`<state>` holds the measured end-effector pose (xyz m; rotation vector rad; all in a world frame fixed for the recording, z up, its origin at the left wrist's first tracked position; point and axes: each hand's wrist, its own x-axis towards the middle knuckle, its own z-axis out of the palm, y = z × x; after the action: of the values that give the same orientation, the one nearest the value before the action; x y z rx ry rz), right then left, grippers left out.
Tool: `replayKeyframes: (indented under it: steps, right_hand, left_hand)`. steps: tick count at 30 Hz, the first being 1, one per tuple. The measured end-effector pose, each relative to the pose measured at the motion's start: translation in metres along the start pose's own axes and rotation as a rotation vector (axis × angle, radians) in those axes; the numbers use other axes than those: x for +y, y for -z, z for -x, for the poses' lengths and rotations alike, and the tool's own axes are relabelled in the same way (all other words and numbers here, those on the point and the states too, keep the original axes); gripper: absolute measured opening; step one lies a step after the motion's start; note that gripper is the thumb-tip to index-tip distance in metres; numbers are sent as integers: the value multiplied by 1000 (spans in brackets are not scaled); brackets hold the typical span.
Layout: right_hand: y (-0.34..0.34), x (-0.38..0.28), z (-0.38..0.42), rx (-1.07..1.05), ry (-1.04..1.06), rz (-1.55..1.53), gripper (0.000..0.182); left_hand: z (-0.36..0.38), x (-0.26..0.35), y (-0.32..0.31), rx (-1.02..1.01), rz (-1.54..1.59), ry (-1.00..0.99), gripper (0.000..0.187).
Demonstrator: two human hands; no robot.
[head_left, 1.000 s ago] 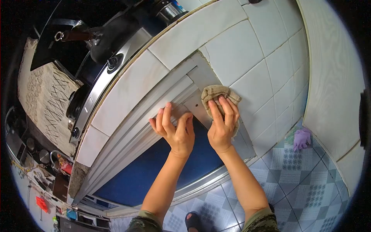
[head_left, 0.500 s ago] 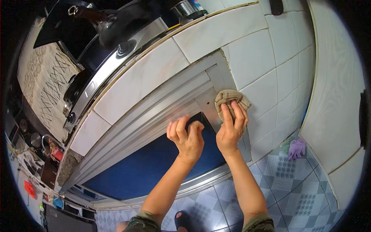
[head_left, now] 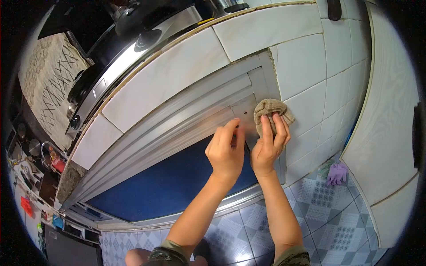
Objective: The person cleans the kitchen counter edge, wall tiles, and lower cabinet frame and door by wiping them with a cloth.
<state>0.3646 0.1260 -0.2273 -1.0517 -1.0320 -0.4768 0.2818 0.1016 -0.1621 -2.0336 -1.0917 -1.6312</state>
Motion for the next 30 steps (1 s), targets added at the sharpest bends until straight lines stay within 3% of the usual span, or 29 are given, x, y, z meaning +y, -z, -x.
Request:
replayKeyframes:
  steps: [11,17,19,24,30]
  right_hand:
    - [7,0,-4,-29,-7,-37,35]
    - [10,1,-3,-56,-21,-64,34]
    - [9,1,-3,-42,-18,-70,34]
    - [8,1,-2,-35,-34,-64,33]
    - [9,1,-2,-51,-33,-44,33]
  left_hand:
    - [-8,-7,-5,57,-214,-154,12]
    - [-2,3,-5,-9,-408,-113,9]
    - [8,6,-5,-114,-470,-22,10]
    - [26,4,-5,-148,-397,65,10]
    - [13,6,2,-47,-253,50,13]
